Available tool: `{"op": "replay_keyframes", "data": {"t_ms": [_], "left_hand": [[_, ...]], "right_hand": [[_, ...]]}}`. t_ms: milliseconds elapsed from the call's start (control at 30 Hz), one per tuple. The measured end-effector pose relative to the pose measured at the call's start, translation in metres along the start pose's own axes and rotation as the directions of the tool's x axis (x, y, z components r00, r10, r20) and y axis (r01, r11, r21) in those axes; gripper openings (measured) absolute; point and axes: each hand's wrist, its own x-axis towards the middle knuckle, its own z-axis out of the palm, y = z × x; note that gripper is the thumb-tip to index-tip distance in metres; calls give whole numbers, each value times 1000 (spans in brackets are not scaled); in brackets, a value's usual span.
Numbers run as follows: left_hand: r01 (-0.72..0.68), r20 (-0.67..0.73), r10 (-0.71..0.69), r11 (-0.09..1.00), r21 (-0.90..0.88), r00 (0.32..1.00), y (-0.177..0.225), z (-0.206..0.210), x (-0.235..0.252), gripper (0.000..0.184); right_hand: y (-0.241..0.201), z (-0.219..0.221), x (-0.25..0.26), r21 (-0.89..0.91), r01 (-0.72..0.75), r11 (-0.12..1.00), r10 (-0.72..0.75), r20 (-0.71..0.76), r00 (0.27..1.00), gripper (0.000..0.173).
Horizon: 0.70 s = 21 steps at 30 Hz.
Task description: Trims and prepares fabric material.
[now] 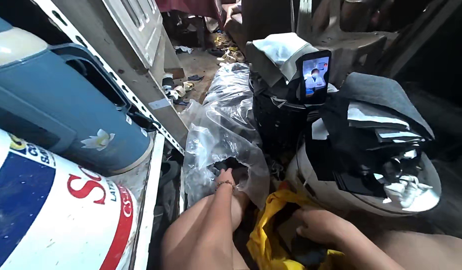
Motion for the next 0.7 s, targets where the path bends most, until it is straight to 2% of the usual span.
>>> {"op": "replay_keyframes", "data": {"t_ms": [67,133,267,367,467,567,633,700], "left_hand": [[-5,39,4,1000,27,999,2,-3,-5,42],[-43,56,43,999,-8,997,-1,-11,-9,36],[-161,-37,158,933,-322,987,-20,-36,-30,42],[-265,-150,220,846,-463,964,-34,-56,-54,48],[-404,-311,266,702,-586,912,-40,-68,-81,43],[-553,-471,291,462,-693,833,-37,-72,-102,37],[-642,-566,307,306,-703,765,-30,-78,-116,31],[-716,-645,319,219,-662,694,-21,-89,-133,27]], "right_hand": [[-7,-4,-6,-18,8,1000,-8,20,1000,55],[-10,-11,-12,-22,3,1000,-3,25,1000,55],[-15,-27,-18,3,23,1000,-23,-44,999,54],[-19,-37,-17,32,103,994,-100,-87,991,52],[-21,-40,-11,68,213,975,-200,-157,967,53],[-22,-42,-4,80,274,958,-250,-228,941,54],[-22,-41,-2,102,336,936,-295,-292,910,54],[-25,-43,-6,159,422,893,-344,-366,865,54]]}}
